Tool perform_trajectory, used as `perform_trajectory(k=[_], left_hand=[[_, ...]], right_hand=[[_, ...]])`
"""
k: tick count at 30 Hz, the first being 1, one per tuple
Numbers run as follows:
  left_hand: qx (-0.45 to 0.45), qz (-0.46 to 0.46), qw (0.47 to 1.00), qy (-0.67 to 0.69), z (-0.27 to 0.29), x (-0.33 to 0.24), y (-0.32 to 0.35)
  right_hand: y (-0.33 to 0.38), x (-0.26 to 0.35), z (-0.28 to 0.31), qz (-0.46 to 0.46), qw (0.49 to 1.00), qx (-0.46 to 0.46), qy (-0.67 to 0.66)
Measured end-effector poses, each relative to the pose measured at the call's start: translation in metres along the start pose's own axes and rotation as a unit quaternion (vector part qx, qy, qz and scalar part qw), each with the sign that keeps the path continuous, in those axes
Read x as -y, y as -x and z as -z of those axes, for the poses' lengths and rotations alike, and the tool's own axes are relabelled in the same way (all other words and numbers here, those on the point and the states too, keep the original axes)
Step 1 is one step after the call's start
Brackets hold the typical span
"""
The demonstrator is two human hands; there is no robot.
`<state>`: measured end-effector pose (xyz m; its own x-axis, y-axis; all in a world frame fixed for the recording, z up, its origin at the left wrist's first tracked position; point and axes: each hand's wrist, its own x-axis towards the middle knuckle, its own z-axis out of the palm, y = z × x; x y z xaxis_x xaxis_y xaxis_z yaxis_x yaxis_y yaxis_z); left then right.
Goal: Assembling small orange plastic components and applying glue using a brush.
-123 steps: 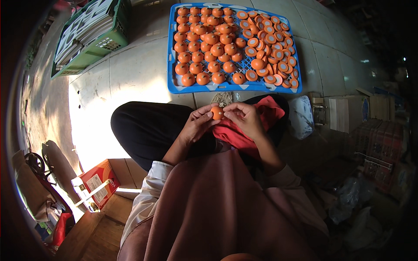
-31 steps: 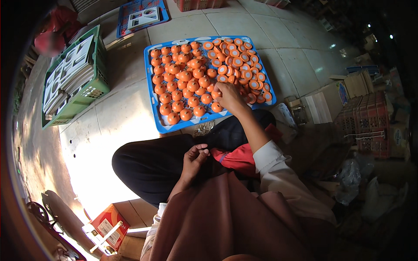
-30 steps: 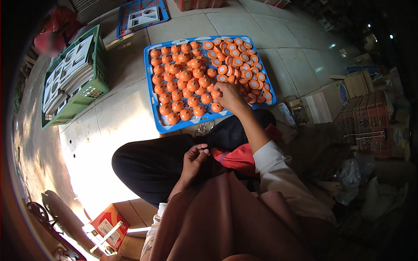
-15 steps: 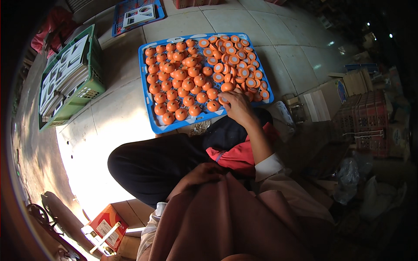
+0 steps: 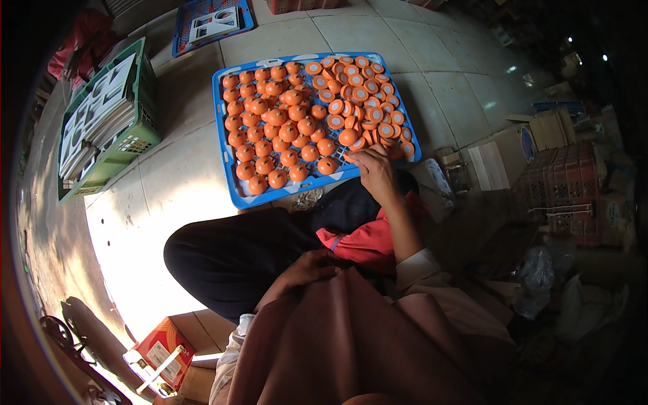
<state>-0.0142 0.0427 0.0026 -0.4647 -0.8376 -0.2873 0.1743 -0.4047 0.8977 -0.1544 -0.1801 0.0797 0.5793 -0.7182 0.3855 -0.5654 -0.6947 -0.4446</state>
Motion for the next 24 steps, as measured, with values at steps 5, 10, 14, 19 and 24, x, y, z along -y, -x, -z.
perform_trajectory(k=[5,10,14,19,24], left_hand=[[0.000,-0.009,1.000,0.009,0.001,0.004,-0.002],[0.015,0.054,0.998,0.027,0.002,0.003,-0.002],[0.004,0.031,0.999,0.009,0.002,0.003,-0.001],[0.005,0.022,1.000,-0.021,0.002,0.005,-0.002],[0.008,0.012,1.000,0.008,0.002,0.003,-0.001]], right_hand=[[-0.005,0.001,0.000,-0.009,0.999,-0.003,-0.040],[-0.036,-0.008,-0.010,-0.056,0.997,-0.061,-0.004],[-0.054,-0.015,-0.016,-0.017,0.999,-0.031,0.030],[-0.058,-0.024,-0.012,-0.144,0.984,0.075,-0.080],[-0.055,-0.019,-0.014,-0.085,0.994,0.072,-0.021]])
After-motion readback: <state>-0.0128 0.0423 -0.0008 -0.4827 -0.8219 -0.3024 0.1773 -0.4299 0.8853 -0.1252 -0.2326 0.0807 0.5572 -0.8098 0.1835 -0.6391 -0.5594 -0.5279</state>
